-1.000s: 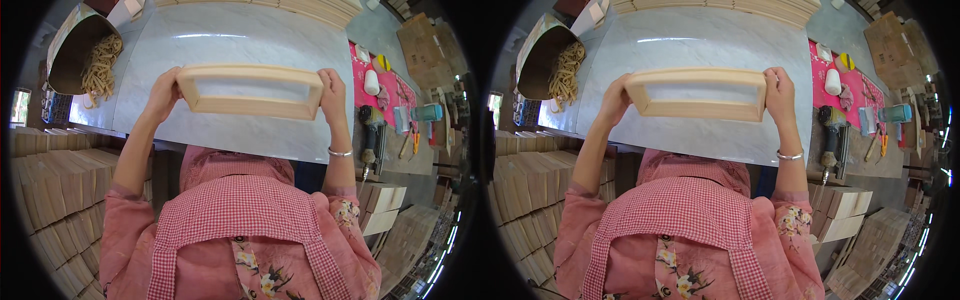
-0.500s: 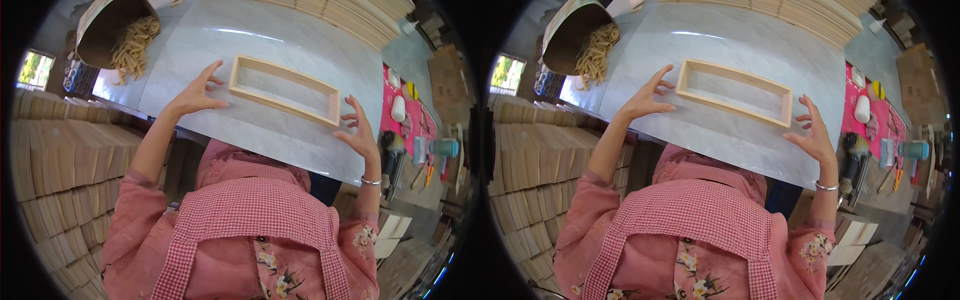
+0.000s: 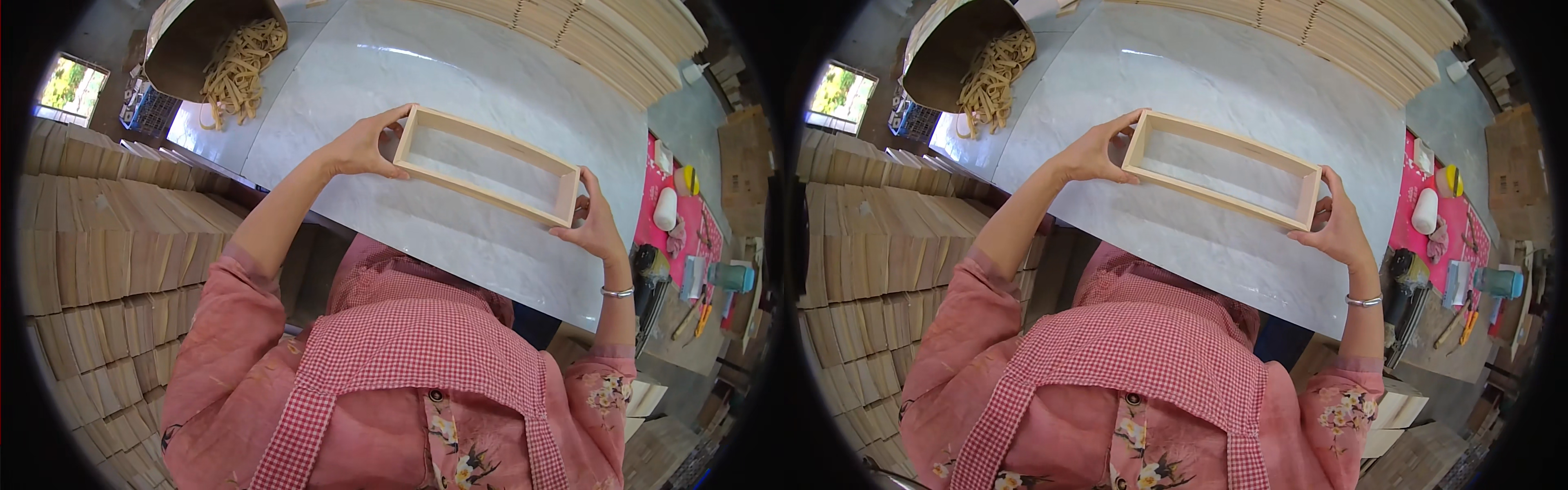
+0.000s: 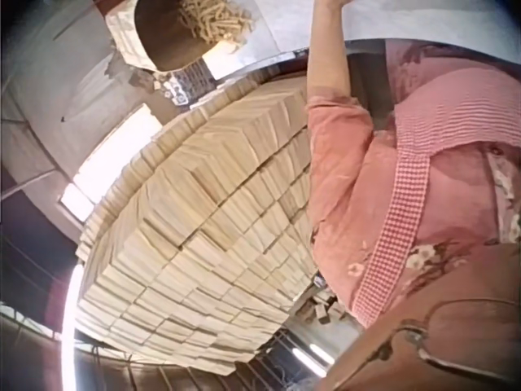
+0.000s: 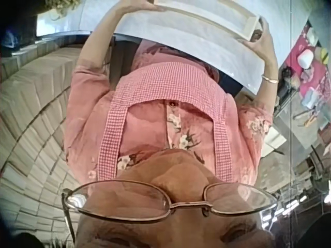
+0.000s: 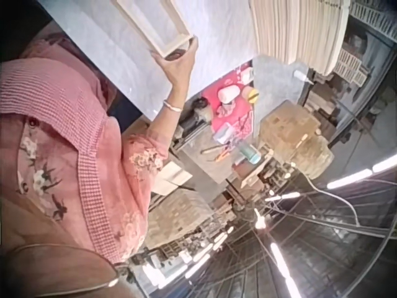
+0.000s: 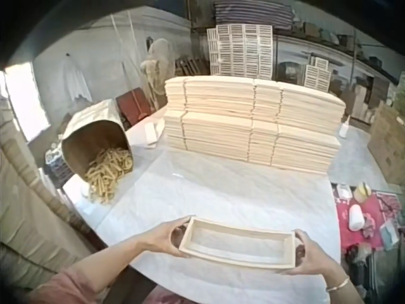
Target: Assemble wooden pieces into boxes using glue and a pneumatic stapler.
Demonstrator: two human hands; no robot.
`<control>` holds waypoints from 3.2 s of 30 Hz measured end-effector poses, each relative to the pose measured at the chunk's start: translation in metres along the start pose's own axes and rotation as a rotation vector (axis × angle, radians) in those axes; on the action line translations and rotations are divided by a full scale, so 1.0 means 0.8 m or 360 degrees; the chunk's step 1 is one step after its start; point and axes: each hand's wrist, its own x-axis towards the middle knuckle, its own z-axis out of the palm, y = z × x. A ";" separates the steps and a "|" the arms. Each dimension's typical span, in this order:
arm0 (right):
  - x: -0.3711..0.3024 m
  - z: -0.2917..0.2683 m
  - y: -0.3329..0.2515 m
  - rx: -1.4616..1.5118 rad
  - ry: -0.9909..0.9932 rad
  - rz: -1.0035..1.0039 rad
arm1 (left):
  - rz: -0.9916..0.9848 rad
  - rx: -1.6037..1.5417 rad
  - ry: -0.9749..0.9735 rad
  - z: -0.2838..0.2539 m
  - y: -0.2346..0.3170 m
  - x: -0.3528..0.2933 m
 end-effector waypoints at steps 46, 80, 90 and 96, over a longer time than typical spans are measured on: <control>-0.011 0.012 0.042 -0.0238 0.0263 -0.0398 | 0.0037 -0.0276 0.0071 0.033 0.010 -0.006; -0.031 0.073 0.017 0.0759 0.0712 0.0159 | -0.0269 -0.0408 0.0592 0.060 0.011 -0.058; -0.035 0.006 -0.039 0.0318 0.0846 0.0035 | -0.0589 -0.0792 0.0581 0.014 0.093 -0.016; 0.004 0.009 -0.035 0.0477 0.0683 0.0579 | -0.0770 -0.0890 0.0391 0.024 0.051 -0.015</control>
